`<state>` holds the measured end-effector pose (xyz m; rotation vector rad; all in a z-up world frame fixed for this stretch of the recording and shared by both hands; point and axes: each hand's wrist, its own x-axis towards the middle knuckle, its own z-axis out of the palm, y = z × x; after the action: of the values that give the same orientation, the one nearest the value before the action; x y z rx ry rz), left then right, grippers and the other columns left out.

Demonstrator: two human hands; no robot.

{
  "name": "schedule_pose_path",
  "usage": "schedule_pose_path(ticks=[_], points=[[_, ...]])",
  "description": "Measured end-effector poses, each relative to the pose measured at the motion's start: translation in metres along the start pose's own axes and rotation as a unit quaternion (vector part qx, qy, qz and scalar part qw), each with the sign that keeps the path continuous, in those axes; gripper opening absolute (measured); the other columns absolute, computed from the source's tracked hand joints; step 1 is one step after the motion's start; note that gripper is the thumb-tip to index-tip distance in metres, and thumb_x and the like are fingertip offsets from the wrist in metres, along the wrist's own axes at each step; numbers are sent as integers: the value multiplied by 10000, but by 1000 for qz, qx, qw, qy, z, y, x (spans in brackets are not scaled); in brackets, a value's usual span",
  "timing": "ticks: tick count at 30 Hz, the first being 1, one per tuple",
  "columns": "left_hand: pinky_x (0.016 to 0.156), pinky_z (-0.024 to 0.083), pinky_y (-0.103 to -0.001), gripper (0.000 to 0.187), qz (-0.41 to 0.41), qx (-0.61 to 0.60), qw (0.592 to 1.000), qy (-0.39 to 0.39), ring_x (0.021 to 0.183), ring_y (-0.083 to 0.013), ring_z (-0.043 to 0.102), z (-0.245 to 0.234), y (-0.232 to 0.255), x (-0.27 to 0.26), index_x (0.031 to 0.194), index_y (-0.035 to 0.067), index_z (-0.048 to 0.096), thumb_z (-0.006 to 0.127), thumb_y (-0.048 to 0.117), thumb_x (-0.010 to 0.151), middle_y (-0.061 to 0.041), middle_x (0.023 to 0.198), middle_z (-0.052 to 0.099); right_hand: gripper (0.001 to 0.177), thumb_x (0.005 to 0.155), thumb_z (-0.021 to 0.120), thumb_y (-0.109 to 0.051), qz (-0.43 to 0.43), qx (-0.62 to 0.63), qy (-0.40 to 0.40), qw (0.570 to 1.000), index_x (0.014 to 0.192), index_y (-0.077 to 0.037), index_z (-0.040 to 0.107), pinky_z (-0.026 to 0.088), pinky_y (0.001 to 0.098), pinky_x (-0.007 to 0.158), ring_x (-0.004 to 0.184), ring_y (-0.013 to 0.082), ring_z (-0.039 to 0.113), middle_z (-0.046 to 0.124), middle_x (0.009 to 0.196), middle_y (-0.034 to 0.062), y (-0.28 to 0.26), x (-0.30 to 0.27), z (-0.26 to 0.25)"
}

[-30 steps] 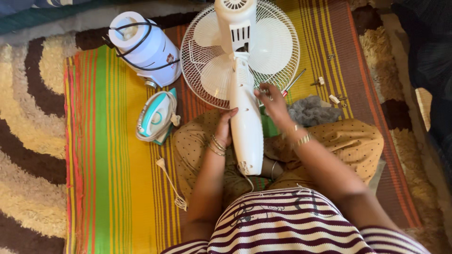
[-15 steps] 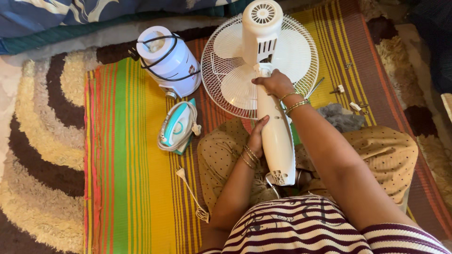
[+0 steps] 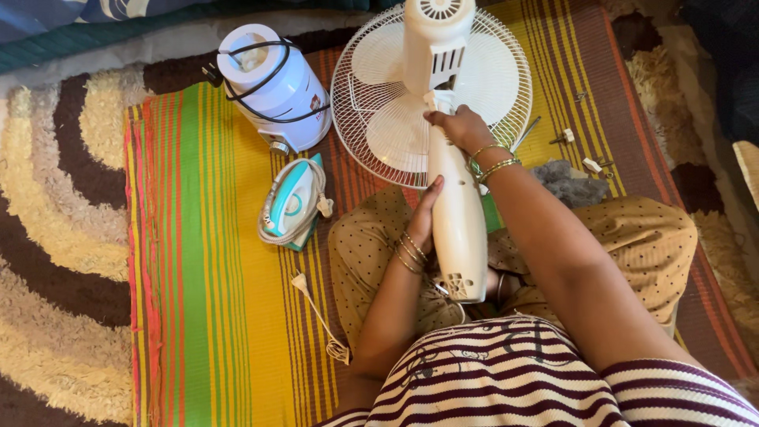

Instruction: The person sits on a mat and cleans a disassembled white electric fan. They wipe the fan's plastic housing with a grey cloth, then reassemble the parts by hand, aligning and snapping the casing together.

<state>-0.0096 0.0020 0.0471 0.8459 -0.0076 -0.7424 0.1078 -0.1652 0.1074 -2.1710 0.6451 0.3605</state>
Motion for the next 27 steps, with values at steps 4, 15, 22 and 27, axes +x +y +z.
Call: schedule_pose_path(ticks=[4, 15, 22, 27], points=[[866, 592, -326, 641, 34, -9, 999, -14, 990, -186, 685, -6, 7, 6, 1390, 9, 499, 563, 502, 985, -137, 1148, 679, 818, 1013, 391, -664, -75, 184, -76, 977, 1282, 73, 620, 457, 365, 1055, 1131, 301, 667, 680, 1237, 231, 33, 4, 5], [823, 601, -337, 602, 20, -69, 996, -47, 930, -193, 703, 1, 30, -1, 1345, -19, 548, 551, 498, 1036, -130, 1091, 691, 588, 1008, 554, -443, -189, 291, -110, 932, 1402, -8, 519, 418, 383, 1105, 1288, 238, 538, 612, 1346, 137, 130, -70, 12], [832, 606, -351, 620, 6, -82, 995, -51, 954, -218, 715, -4, 43, -10, 1373, -25, 536, 503, 505, 1054, -155, 1125, 698, 632, 1036, 601, -345, -308, 251, -127, 909, 1538, -40, 367, 453, 402, 1115, 1298, 256, 550, 542, 1442, 161, 122, -88, 9], [805, 628, -333, 625, 33, 42, 999, -5, 934, -207, 729, -14, 53, -6, 1387, -4, 524, 481, 502, 1022, -166, 1132, 713, 879, 938, 744, -337, -460, -83, -69, 881, 1649, -141, 267, 340, 481, 1238, 1462, 336, 410, 453, 1585, 170, 95, -112, -41]])
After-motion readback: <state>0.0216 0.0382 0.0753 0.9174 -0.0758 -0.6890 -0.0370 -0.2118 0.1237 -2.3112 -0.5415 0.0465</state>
